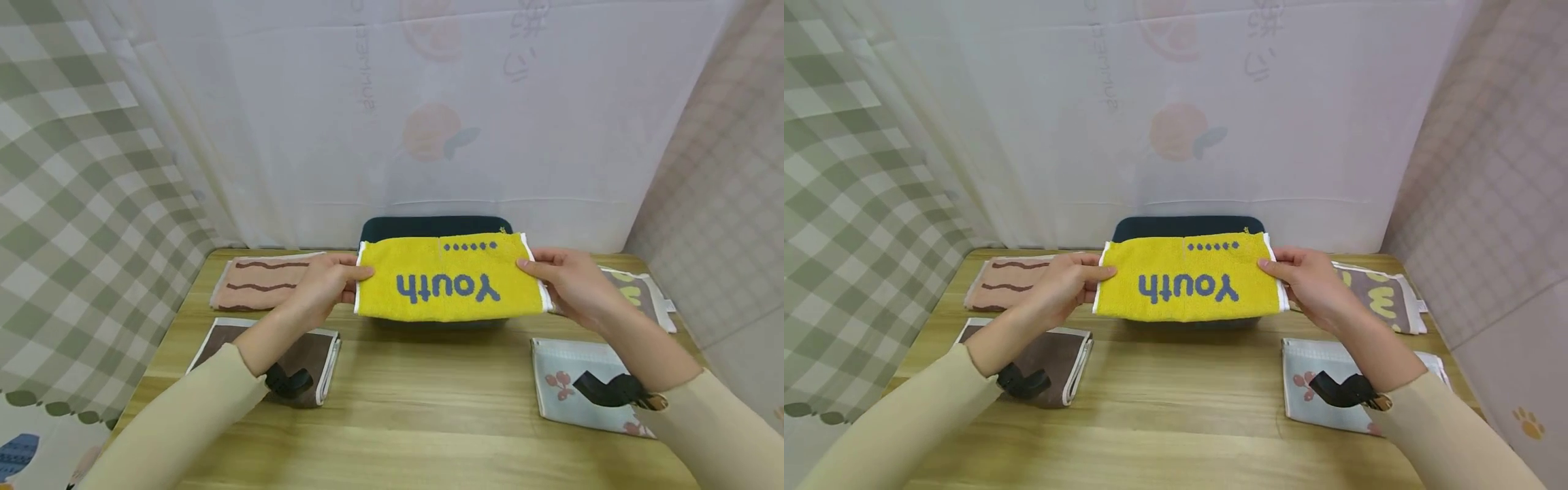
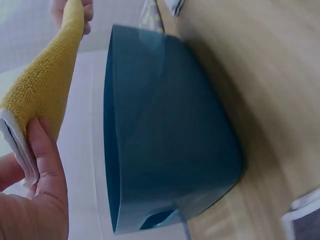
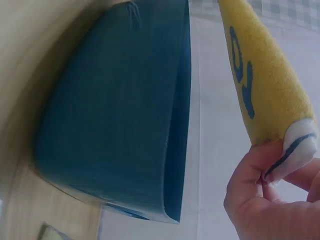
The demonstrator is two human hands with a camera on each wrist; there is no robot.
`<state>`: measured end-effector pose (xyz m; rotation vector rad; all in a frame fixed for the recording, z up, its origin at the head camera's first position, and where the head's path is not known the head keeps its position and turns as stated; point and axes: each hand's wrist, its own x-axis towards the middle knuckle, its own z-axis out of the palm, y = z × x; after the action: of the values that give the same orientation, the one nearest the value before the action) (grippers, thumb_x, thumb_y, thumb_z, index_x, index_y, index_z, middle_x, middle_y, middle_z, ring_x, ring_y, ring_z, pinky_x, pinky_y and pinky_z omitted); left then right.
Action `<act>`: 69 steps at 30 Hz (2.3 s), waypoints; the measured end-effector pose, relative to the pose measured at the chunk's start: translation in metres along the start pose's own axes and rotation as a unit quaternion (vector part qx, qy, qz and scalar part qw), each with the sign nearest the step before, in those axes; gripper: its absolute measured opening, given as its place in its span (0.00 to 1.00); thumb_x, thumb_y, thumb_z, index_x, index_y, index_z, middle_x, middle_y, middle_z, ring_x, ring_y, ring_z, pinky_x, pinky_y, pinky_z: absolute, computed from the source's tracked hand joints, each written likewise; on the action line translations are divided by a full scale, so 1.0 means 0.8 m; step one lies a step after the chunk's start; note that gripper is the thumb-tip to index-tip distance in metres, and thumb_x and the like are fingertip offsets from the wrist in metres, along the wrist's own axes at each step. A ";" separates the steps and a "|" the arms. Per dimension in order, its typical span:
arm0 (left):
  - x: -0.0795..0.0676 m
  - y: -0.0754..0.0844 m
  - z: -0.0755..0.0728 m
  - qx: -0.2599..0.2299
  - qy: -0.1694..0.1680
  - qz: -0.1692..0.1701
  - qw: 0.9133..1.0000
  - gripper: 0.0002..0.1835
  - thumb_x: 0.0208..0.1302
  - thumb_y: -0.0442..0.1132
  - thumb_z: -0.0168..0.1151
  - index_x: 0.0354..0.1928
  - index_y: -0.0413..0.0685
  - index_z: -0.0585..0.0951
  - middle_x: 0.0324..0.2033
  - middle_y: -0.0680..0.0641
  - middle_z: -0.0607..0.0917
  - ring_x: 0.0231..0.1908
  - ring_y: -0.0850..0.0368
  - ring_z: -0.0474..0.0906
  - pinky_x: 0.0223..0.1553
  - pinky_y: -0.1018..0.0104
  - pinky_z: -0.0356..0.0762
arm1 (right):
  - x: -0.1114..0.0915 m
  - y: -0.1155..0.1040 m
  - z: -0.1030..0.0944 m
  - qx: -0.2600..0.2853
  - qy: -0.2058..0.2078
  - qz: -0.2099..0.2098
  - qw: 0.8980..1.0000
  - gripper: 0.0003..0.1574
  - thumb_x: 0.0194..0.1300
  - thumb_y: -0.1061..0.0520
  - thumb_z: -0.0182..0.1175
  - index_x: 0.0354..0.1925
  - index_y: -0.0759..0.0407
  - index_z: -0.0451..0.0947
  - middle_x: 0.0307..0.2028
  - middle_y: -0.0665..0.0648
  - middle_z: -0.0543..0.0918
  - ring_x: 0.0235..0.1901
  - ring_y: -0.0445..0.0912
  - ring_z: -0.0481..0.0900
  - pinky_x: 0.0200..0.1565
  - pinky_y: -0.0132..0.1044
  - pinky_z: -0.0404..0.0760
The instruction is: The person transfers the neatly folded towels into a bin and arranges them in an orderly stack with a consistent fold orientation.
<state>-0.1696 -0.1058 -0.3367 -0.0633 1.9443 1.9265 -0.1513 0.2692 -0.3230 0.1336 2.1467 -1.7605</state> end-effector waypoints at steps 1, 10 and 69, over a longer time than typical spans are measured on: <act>0.005 0.003 0.000 -0.001 0.006 0.003 1.000 0.14 0.74 0.34 0.64 0.56 0.33 0.83 0.42 0.41 0.91 0.33 0.54 0.89 0.37 0.63 0.87 | 0.004 -0.003 -0.001 -0.001 0.005 -0.003 1.000 0.39 0.80 0.48 0.58 0.75 0.73 0.61 0.45 0.45 0.88 0.43 0.41 0.88 0.46 0.36 0.87; 0.050 0.011 0.007 -0.001 0.057 0.022 0.998 0.14 0.74 0.36 0.64 0.55 0.35 0.84 0.35 0.45 0.88 0.25 0.60 0.82 0.30 0.71 0.82 | 0.036 -0.022 -0.002 -0.030 0.070 -0.015 0.997 0.43 0.77 0.43 0.61 0.76 0.68 0.65 0.41 0.39 0.88 0.27 0.34 0.76 0.25 0.25 0.68; 0.117 -0.040 0.065 0.111 0.086 -0.070 0.988 0.14 0.74 0.27 0.47 0.58 0.34 0.73 0.43 0.44 0.72 0.32 0.52 0.64 0.37 0.61 0.63 | 0.125 0.030 0.040 -0.188 0.029 0.039 0.981 0.35 0.83 0.58 0.48 0.76 0.78 0.55 0.71 0.76 0.67 0.70 0.65 0.68 0.69 0.57 0.71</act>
<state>-0.2325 -0.0340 -0.3944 -0.3042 2.1923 1.6519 -0.2302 0.2283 -0.3836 0.1687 2.4350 -1.2954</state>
